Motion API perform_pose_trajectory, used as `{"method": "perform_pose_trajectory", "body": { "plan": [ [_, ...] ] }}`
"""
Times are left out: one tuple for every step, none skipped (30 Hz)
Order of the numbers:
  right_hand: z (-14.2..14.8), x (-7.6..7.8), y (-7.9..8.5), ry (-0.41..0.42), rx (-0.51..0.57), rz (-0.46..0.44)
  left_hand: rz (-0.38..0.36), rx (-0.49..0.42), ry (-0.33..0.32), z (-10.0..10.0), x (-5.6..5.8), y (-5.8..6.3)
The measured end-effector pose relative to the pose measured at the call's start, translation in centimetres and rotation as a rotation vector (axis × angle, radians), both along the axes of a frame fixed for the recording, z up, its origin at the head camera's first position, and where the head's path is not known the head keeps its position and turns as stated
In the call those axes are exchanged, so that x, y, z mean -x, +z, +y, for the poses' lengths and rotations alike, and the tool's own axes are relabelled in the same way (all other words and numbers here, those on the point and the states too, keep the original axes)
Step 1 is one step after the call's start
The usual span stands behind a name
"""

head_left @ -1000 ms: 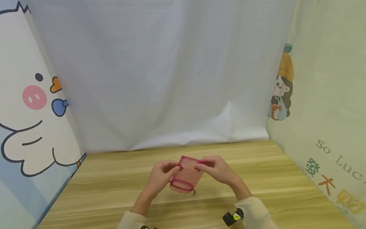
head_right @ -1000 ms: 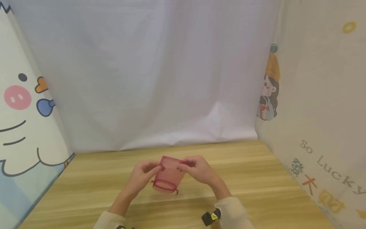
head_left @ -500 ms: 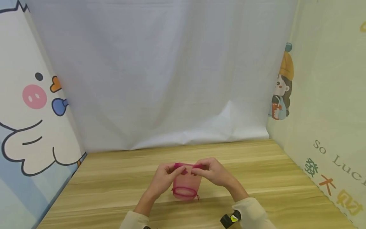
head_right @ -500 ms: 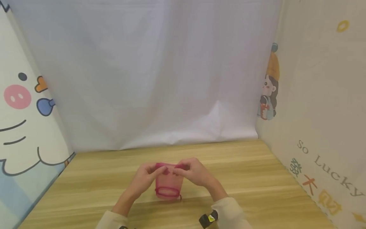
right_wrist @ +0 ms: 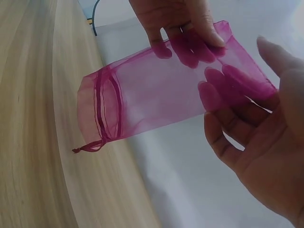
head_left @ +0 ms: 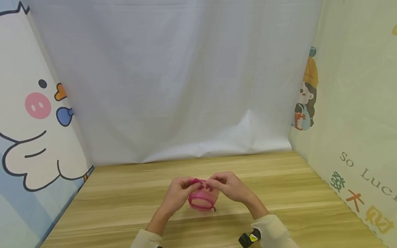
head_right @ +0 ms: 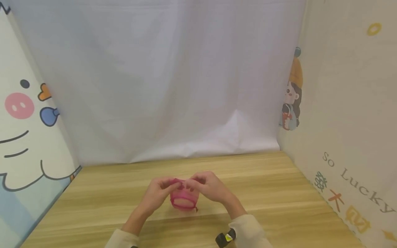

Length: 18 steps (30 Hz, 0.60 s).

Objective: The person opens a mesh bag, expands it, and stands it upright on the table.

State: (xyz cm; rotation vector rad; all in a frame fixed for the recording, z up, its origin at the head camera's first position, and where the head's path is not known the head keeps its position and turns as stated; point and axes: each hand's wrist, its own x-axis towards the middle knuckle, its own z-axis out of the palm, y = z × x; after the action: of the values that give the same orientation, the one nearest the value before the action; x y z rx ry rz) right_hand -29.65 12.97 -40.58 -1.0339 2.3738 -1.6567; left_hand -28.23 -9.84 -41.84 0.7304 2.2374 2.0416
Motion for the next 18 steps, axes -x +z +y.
{"method": "perform_pose_trajectory", "body": {
  "plan": [
    [0.0,0.0,0.0,-0.007,-0.006,0.007,-0.003,0.003,0.001,0.0,0.0,0.0],
    [0.0,0.0,0.0,-0.012,-0.012,0.011,-0.004,0.006,0.005,0.0,0.0,0.0],
    [-0.1,0.0,0.0,-0.013,-0.018,0.016,-0.006,0.007,0.005,0.0,0.0,0.0],
    [-0.1,-0.1,0.1,-0.015,-0.024,0.019,-0.005,0.009,0.003,0.0,0.0,-0.1],
    [-0.2,-0.3,0.3,-0.015,-0.032,0.021,-0.006,0.005,-0.004,0.0,0.0,-0.1],
    [-0.2,-0.4,0.4,-0.011,-0.038,0.022,-0.003,0.002,-0.009,-0.1,0.0,-0.1],
    [-0.3,-0.6,0.7,-0.003,-0.042,0.018,-0.002,-0.003,-0.017,-0.1,0.0,-0.2],
    [-0.4,-0.9,1.1,0.006,-0.043,0.018,0.001,-0.004,-0.022,-0.1,0.0,-0.2],
    [-0.4,-1.2,1.4,0.018,-0.047,0.017,0.003,-0.009,-0.029,-0.2,0.0,-0.2],
    [-0.5,-1.5,1.8,0.028,-0.052,0.015,0.008,-0.011,-0.032,-0.2,0.0,-0.2],
    [-0.6,-1.7,2.1,0.039,-0.058,0.016,0.008,-0.01,-0.031,-0.2,0.0,-0.2],
    [-0.6,-1.9,2.4,0.048,-0.064,0.016,0.011,-0.007,-0.03,-0.2,0.0,-0.3],
    [-0.6,-2.0,2.5,0.05,-0.07,0.016,0.012,-0.005,-0.029,-0.2,0.0,-0.3],
    [-0.7,-2.1,2.6,0.053,-0.072,0.023,0.012,-0.003,-0.027,-0.2,0.0,-0.3],
    [-0.7,-1.9,2.3,0.053,-0.079,0.029,0.008,-0.005,-0.03,-0.2,0.0,-0.2],
    [-0.7,-1.7,2.0,0.048,-0.082,0.037,0.004,-0.005,-0.03,-0.3,0.0,-0.2],
    [-0.7,-1.5,1.6,0.039,-0.084,0.045,-0.002,-0.004,-0.031,-0.3,0.0,-0.2],
    [-0.7,-1.3,1.2,0.03,-0.081,0.051,-0.006,-0.003,-0.032,-0.3,0.0,-0.3]
  ]
}}
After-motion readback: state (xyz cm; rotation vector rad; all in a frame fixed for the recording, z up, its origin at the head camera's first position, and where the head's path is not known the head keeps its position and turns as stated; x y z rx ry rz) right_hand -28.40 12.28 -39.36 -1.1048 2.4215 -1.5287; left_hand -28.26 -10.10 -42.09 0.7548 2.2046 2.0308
